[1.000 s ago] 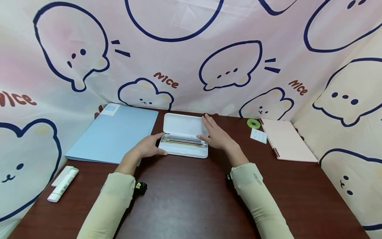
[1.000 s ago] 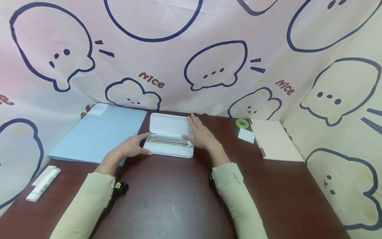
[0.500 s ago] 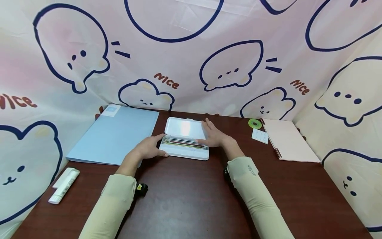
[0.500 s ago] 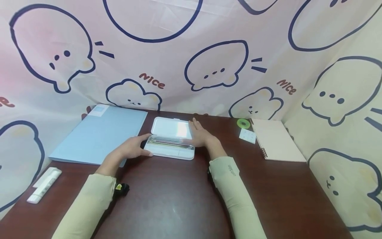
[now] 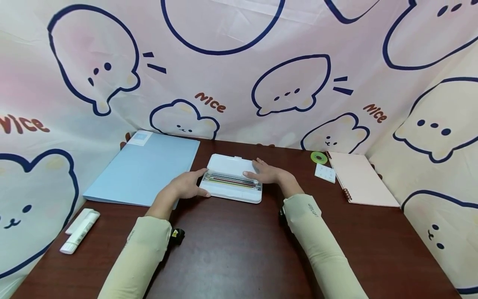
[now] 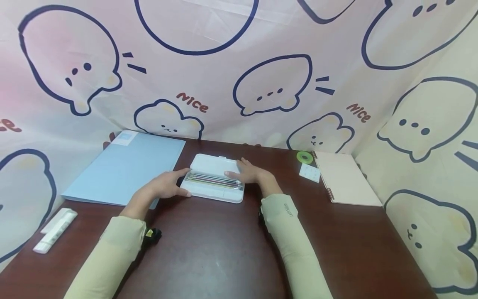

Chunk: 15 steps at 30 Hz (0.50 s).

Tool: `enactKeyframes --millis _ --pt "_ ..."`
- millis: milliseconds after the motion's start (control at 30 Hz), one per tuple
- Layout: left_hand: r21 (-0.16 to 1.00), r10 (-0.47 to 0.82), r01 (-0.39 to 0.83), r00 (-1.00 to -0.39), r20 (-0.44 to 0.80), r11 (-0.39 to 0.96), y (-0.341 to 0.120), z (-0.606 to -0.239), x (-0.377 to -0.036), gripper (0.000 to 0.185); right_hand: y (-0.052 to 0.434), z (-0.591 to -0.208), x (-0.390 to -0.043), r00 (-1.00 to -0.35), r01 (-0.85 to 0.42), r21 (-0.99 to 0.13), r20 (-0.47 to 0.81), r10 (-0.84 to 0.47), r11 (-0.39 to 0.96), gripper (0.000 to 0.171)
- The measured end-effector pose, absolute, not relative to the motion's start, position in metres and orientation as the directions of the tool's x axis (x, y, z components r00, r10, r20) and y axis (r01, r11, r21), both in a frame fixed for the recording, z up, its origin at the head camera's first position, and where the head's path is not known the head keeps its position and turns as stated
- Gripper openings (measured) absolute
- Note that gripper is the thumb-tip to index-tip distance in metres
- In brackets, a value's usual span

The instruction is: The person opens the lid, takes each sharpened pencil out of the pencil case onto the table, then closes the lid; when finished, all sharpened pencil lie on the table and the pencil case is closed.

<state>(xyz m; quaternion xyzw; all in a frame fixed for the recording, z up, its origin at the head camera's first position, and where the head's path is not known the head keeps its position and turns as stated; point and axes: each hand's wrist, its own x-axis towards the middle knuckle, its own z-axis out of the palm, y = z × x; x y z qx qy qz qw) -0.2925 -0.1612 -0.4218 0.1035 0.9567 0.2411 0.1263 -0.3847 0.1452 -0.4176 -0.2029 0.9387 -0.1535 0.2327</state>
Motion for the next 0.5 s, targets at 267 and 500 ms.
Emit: enactKeyframes --millis 267,500 --pt "0.483 0.258 0.135 -0.946 -0.198 0.865 -0.159 -0.422 -0.293 0.095 0.148 -0.413 -0.392 -0.787 -0.301 -0.424 -0.395 -0.474 0.854 0.093" --pt "0.460 0.261 0.144 -0.944 -0.202 0.876 -0.159 -0.421 -0.294 0.097 0.151 -0.397 -0.389 -0.801 -0.284 -0.523 -0.332 -0.499 0.804 0.085"
